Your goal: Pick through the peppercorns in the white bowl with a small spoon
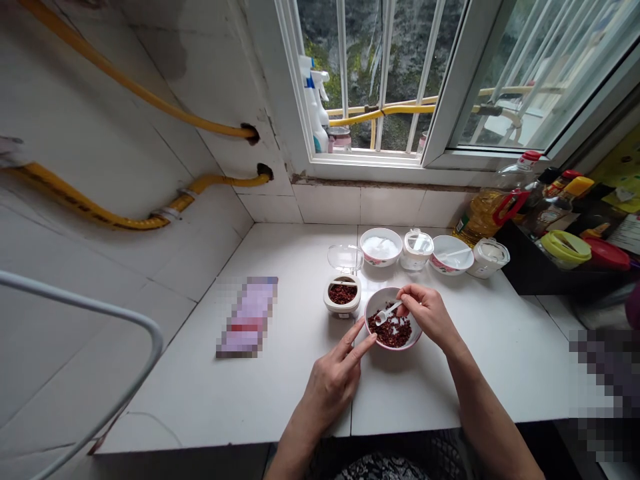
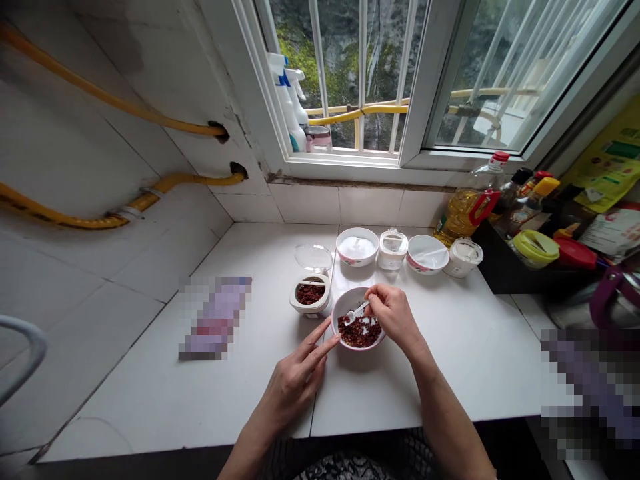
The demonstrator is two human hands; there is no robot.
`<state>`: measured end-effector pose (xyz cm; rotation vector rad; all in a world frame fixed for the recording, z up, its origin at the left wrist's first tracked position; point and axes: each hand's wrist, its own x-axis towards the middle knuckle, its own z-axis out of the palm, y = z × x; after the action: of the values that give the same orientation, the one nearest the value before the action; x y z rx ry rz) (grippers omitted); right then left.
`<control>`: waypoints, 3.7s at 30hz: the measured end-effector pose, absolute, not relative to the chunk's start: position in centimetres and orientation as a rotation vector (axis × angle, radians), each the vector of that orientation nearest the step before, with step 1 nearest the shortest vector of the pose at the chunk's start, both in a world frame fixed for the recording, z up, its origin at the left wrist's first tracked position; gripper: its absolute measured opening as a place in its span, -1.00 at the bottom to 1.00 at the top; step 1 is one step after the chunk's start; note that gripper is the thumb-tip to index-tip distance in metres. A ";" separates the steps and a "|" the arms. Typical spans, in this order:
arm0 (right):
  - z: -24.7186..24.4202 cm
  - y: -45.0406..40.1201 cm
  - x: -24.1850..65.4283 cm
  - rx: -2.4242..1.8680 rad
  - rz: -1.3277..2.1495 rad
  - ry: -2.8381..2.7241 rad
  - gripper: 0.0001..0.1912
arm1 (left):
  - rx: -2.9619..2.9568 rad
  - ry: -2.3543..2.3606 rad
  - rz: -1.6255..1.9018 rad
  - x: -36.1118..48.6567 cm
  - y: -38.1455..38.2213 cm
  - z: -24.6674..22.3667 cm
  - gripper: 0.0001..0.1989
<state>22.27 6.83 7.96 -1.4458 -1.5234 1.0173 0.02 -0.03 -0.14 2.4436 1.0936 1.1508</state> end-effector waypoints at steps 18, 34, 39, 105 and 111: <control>8.3 6.8 16.7 -1.023 0.249 -1.988 -0.75 | 2.450 1.134 1.109 0.0 -0.1 -0.3 -0.30; 7.3 6.7 22.4 -1.382 0.431 -1.947 -0.78 | 2.444 1.103 1.146 0.1 0.0 0.0 -0.36; 7.0 6.7 21.3 -1.405 0.616 -1.910 -0.78 | 2.459 1.107 1.152 0.0 0.0 -0.2 -0.36; 8.2 7.0 18.1 -0.925 0.144 -1.947 -0.77 | 2.457 1.101 1.151 0.2 0.2 -0.3 -0.29; 8.7 6.7 22.7 -1.273 0.258 -1.762 -0.82 | 2.444 1.097 1.173 0.2 0.2 -0.2 -0.31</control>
<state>22.70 6.67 8.73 -1.2735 -1.7620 0.2578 0.24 0.19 -0.25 2.4438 1.0974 1.1733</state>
